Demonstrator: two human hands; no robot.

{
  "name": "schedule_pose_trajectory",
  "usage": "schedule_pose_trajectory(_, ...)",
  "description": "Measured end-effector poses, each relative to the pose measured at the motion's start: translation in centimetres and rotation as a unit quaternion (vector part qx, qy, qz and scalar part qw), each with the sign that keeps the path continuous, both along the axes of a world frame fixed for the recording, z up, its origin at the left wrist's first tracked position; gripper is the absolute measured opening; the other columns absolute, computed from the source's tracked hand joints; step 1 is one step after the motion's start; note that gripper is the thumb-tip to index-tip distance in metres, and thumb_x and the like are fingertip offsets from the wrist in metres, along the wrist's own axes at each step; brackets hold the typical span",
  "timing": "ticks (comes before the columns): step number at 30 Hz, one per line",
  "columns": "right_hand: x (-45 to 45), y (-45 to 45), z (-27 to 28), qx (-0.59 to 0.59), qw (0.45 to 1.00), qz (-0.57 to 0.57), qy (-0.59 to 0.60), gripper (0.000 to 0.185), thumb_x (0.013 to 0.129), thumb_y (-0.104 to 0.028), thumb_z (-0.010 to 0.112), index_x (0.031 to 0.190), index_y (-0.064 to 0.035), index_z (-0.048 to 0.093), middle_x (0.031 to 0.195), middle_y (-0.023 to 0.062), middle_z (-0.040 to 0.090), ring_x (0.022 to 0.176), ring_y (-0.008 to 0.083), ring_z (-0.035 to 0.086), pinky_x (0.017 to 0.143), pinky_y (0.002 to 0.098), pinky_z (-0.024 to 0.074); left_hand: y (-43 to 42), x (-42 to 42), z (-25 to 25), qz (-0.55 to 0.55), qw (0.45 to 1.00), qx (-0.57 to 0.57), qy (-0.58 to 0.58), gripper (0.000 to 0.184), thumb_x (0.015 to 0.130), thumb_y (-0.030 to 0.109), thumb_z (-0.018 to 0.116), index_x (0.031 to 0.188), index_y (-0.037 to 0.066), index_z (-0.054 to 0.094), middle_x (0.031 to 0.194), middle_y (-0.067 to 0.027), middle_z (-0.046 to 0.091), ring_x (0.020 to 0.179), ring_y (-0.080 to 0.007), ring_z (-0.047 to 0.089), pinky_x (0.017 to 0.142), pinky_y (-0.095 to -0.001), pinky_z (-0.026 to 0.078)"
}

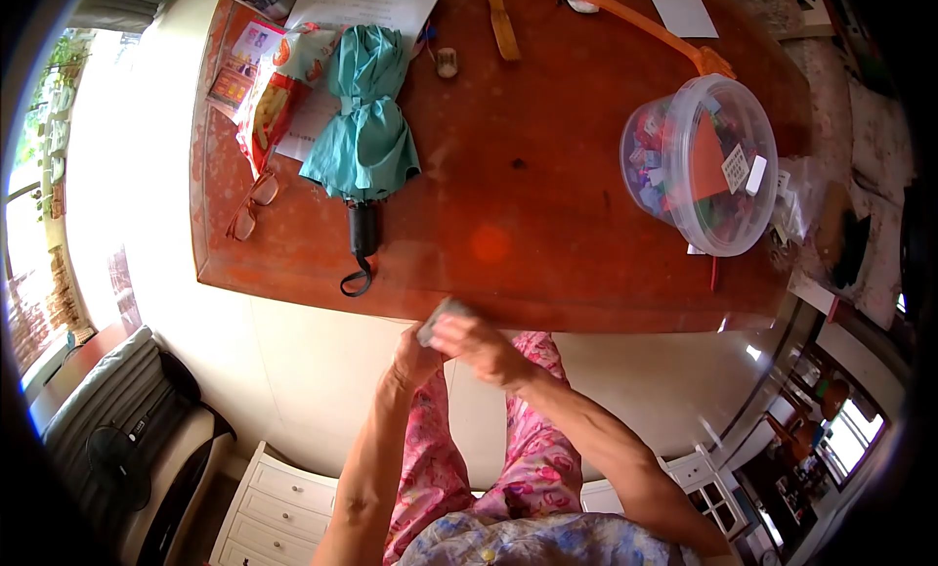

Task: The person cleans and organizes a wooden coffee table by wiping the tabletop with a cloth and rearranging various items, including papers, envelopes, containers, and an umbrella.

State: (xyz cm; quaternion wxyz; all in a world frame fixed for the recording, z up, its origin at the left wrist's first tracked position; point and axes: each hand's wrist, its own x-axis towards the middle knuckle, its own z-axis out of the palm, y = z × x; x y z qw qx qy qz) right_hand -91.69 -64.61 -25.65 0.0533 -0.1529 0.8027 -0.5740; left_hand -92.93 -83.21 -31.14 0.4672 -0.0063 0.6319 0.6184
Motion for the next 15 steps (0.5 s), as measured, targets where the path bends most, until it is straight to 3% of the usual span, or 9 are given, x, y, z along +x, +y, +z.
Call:
schedule_pose_trajectory(1, -0.2, 1.8, 1.0, 0.031, 0.997, -0.071, 0.000, 0.035, 0.078, 0.006, 0.051, 0.111, -0.0034, 0.060, 0.118, 0.0111, 0.054, 0.116, 0.0253, 0.047, 0.101, 0.0374, 0.0396, 0.6, -1.1, 1.3, 0.131, 0.962, 0.071, -0.229, 0.028, 0.094, 0.027, 0.042, 0.096, 0.003, 0.057, 0.094, -0.0127, 0.061, 0.086, -0.0245, 0.061, 0.079, -0.0358, 0.051)
schedule_pose_trajectory(2, 0.6, 3.3, 0.4, 0.063, 0.979, -0.191, 0.019, 0.034, 0.078, 0.008, 0.054, 0.108, -0.0042, 0.061, 0.115, 0.0106, 0.054, 0.112, 0.0273, 0.049, 0.099, 0.0375, 0.0410, 0.9, -1.7, 2.1, 0.252, 0.851, 0.137, -0.441, 0.025, 0.094, 0.026, 0.043, 0.093, 0.005, 0.057, 0.092, -0.0110, 0.062, 0.084, -0.0228, 0.061, 0.077, -0.0347, 0.051)
schedule_pose_trajectory(6, 2.4, 10.4, -0.3, 0.326, 0.877, -0.351, 0.022, 0.034, 0.087, -0.008, 0.045, 0.119, 0.0012, 0.053, 0.127, 0.0166, 0.044, 0.121, 0.0349, 0.040, 0.102, 0.0479, 0.0327, 0.0, -0.8, 1.6, 0.280, 0.861, 0.117, -0.409, 0.029, 0.096, 0.031, 0.041, 0.079, 0.009, 0.051, 0.076, -0.0035, 0.056, 0.066, -0.0139, 0.053, 0.058, -0.0256, 0.044)
schedule_pose_trajectory(7, 2.2, 8.9, -0.1, 0.339, 0.876, -0.344, -0.003, 0.036, 0.086, -0.007, 0.047, 0.121, 0.0012, 0.052, 0.129, 0.0164, 0.041, 0.124, 0.0351, 0.036, 0.104, 0.0480, 0.0291, 0.3, -1.5, 2.5, 0.295, 0.854, 0.046, -0.425, 0.034, 0.096, 0.036, 0.041, 0.073, 0.012, 0.046, 0.066, 0.0010, 0.046, 0.056, -0.0099, 0.044, 0.048, -0.0220, 0.033)
schedule_pose_trajectory(9, 1.0, 3.9, -0.8, 0.363, 0.869, -0.336, -0.005, 0.048, 0.079, -0.007, 0.056, 0.126, 0.0007, 0.047, 0.134, 0.0154, 0.035, 0.128, 0.0353, 0.029, 0.107, 0.0487, 0.0236, -1.4, -1.5, 3.2, 0.292, 0.858, 0.049, -0.420, 0.036, 0.096, 0.038, 0.041, 0.069, 0.014, 0.042, 0.061, 0.0025, 0.041, 0.052, -0.0087, 0.038, 0.045, -0.0217, 0.028)
schedule_pose_trajectory(11, -0.6, -1.4, -2.0, 0.336, 0.866, -0.369, 0.007, 0.062, 0.069, -0.004, 0.069, 0.127, 0.0002, 0.045, 0.133, 0.0160, 0.036, 0.125, 0.0357, 0.032, 0.103, 0.0475, 0.0296, -3.8, -1.4, 3.4, 0.309, 0.877, -0.001, -0.367, 0.045, 0.094, 0.044, 0.043, 0.060, 0.017, 0.031, 0.053, 0.0050, 0.023, 0.047, -0.0076, 0.023, 0.040, -0.0227, 0.021)
schedule_pose_trajectory(12, -1.6, -3.3, -2.0, 0.319, 0.882, -0.348, 0.002, 0.064, 0.067, -0.005, 0.072, 0.126, -0.0003, 0.047, 0.132, 0.0168, 0.037, 0.125, 0.0363, 0.033, 0.102, 0.0470, 0.0334, -4.5, -2.5, 4.9, 0.304, 0.886, -0.007, -0.350, 0.048, 0.093, 0.045, 0.043, 0.056, 0.019, 0.029, 0.051, 0.0053, 0.023, 0.044, -0.0071, 0.022, 0.037, -0.0232, 0.014)
schedule_pose_trajectory(14, -2.8, -6.9, -3.3, 0.095, 0.956, -0.274, -0.035, 0.056, 0.071, -0.004, 0.069, 0.123, -0.0018, 0.050, 0.135, 0.0161, 0.035, 0.124, 0.0346, 0.036, 0.102, 0.0496, 0.0342, -5.1, -4.8, 7.7, 0.331, 0.899, -0.034, -0.286, 0.050, 0.092, 0.046, 0.045, 0.054, 0.020, 0.027, 0.049, 0.0056, 0.022, 0.041, -0.0070, 0.020, 0.036, -0.0240, 0.012)
schedule_pose_trajectory(15, -3.4, -8.1, -2.3, 0.280, 0.934, -0.217, 0.052, 0.050, 0.077, -0.005, 0.063, 0.125, -0.0047, 0.049, 0.133, 0.0132, 0.037, 0.126, 0.0302, 0.035, 0.102, 0.0522, 0.0329, -5.8, -5.7, 8.3, 0.326, 0.910, -0.043, -0.253, 0.050, 0.092, 0.045, 0.046, 0.054, 0.020, 0.027, 0.049, 0.0055, 0.022, 0.041, -0.0067, 0.020, 0.036, -0.0237, 0.013)
